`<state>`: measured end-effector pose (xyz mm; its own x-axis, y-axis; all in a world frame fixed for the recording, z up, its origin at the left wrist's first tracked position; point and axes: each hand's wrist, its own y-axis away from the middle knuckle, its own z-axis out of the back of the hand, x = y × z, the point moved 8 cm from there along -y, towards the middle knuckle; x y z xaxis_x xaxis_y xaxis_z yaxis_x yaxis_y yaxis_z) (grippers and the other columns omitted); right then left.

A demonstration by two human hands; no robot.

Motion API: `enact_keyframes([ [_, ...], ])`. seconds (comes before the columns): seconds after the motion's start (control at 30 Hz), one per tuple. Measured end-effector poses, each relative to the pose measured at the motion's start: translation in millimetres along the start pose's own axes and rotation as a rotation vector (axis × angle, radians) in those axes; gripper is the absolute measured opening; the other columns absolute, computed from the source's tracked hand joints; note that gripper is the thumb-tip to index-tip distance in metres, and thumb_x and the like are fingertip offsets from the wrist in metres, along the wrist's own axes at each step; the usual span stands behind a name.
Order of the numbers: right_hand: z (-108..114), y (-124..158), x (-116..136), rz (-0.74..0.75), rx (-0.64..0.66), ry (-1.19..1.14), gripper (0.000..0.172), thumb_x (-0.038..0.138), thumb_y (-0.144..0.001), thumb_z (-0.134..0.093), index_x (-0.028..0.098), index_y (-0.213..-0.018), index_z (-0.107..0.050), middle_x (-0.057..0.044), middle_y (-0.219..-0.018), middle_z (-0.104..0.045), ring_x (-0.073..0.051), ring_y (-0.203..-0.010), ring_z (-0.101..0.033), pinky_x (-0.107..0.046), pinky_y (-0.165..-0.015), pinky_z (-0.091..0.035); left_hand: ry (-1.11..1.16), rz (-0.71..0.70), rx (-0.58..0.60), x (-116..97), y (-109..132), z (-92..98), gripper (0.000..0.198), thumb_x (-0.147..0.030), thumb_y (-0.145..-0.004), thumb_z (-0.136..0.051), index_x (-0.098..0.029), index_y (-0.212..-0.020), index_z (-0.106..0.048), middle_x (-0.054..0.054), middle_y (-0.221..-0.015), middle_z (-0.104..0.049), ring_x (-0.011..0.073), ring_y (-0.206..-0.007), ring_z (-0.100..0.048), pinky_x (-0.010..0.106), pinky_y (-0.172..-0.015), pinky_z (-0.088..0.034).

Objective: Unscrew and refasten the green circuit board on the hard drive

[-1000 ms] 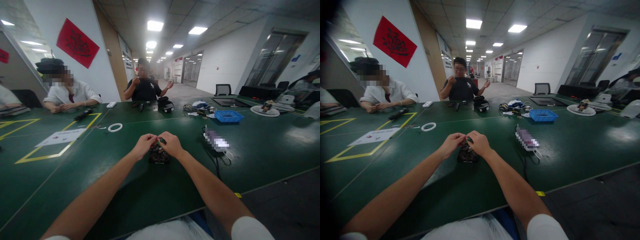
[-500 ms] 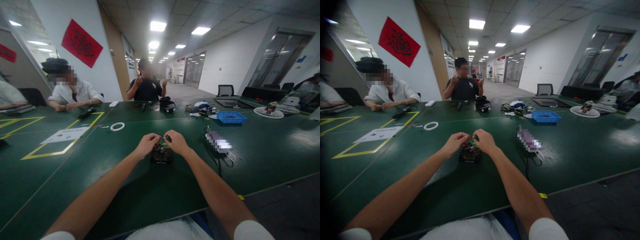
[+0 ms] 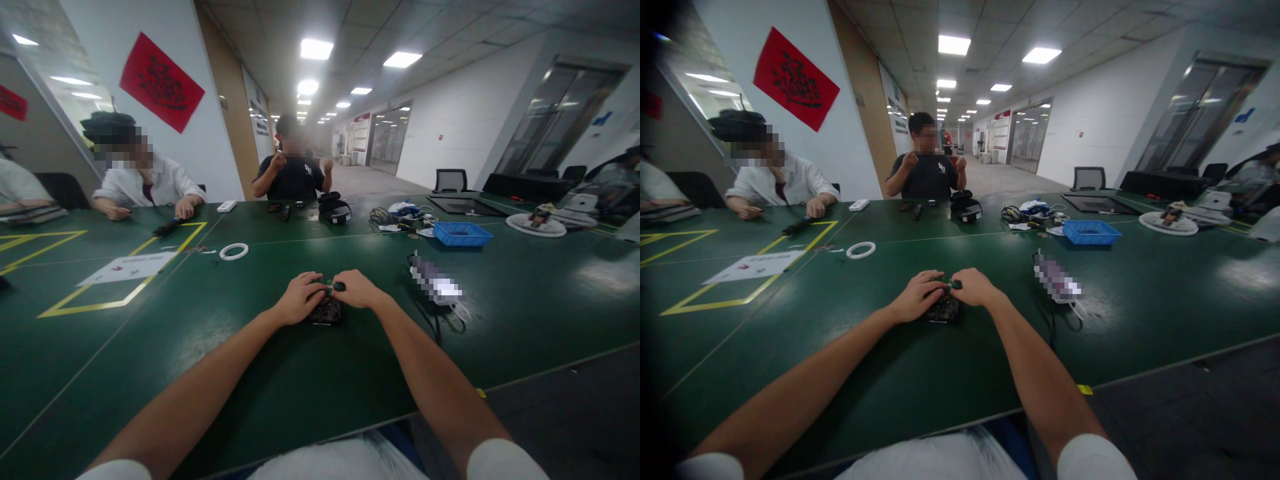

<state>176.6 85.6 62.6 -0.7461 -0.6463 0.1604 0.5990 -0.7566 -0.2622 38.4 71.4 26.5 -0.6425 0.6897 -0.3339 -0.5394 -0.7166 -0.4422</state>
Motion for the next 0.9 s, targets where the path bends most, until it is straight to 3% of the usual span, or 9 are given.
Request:
enact_keyframes([
  [0.37,-0.2,0.4,1.1,0.000,-0.002,0.034,0.013,0.034,-0.084,-0.071,0.022,-0.082,-0.072,-0.005,-0.088,-0.073,-0.021,-0.084,-0.067,-0.026,-0.071,-0.045,0.038,0.004,0.005,-0.8,-0.5,0.6,0.035,-0.039,-0.099,-0.050,-0.027,-0.126,-0.070,0.010,-0.138,-0.061,0.0294,-0.129,-0.052,0.051,-0.113,-0.038],
  [0.9,-4.8,0.5,-1.1,0.031,-0.009,0.053,0.011,0.033,-0.086,-0.068,0.022,-0.085,-0.070,-0.006,-0.091,-0.072,-0.021,-0.086,-0.066,-0.027,-0.072,-0.043,-0.004,-0.010,0.026,-2.4,-1.0,0.5,0.037,-0.039,-0.101,-0.047,-0.025,-0.126,-0.070,0.010,-0.139,-0.060,0.0282,-0.130,-0.051,0.049,-0.113,-0.039],
])
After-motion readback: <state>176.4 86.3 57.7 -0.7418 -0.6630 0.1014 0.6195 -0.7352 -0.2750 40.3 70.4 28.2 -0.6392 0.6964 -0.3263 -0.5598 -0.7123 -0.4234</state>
